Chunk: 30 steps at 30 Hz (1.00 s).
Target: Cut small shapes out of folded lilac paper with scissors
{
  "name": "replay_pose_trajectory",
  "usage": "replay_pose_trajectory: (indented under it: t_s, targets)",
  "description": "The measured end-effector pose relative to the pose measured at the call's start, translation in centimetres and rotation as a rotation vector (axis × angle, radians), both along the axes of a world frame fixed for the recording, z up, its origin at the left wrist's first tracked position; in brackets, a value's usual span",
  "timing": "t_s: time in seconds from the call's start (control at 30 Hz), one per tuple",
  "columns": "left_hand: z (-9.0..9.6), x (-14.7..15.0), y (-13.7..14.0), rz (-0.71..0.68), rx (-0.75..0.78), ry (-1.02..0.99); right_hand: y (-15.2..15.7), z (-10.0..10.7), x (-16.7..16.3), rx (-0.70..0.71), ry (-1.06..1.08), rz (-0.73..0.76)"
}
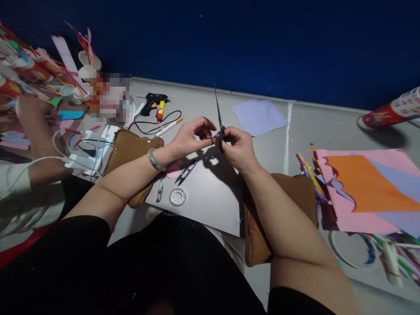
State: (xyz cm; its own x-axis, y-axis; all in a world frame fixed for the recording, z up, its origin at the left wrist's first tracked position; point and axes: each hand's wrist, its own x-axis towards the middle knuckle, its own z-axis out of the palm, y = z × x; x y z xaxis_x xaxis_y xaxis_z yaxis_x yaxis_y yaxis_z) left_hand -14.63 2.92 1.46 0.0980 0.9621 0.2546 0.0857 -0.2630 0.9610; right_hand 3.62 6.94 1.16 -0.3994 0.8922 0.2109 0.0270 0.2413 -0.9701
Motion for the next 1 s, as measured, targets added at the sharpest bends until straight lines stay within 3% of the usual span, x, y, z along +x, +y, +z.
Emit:
replay_pose_trajectory:
  t_s: [0.13,0.27,0.37,0.53,0.77,0.83,1.0]
  targets:
    - [1.0,-0.1,-0.1,-0.081,-0.202,-0.185,0.2,-0.1,0.1,0.044,0.030,-0.031]
    - [2.2,0.0,-0.4,-0.077,-0.467,-0.216,0.4,0.0,0.3,0.111,0.044,-0.057]
    - [2.6,0.2,-0.7,-0.083,-0.538,-0.252,0.3,0.2,0.3,0.157,0.022,-0.071]
    - [2.8,0.2,-0.7,-0.081,-0.538,-0.298,-0.2,0.5,0.0,0.130,0.005,-0.092]
    - [2.4,0.2,-0.7,0.012,-0.330,-0.215,0.6,2.0,0.5,-0.404,0.147,-0.025]
    - [2.1,0.2,-0.6,0.022,-0.303,-0.183,0.8,2.0,0.6,-0.392,0.151,-0.041]
    - [2.1,0.2,-0.8,0.001,-0.272,-0.165,-0.1,1.2,0.1,-0.184,0.026,-0.067]
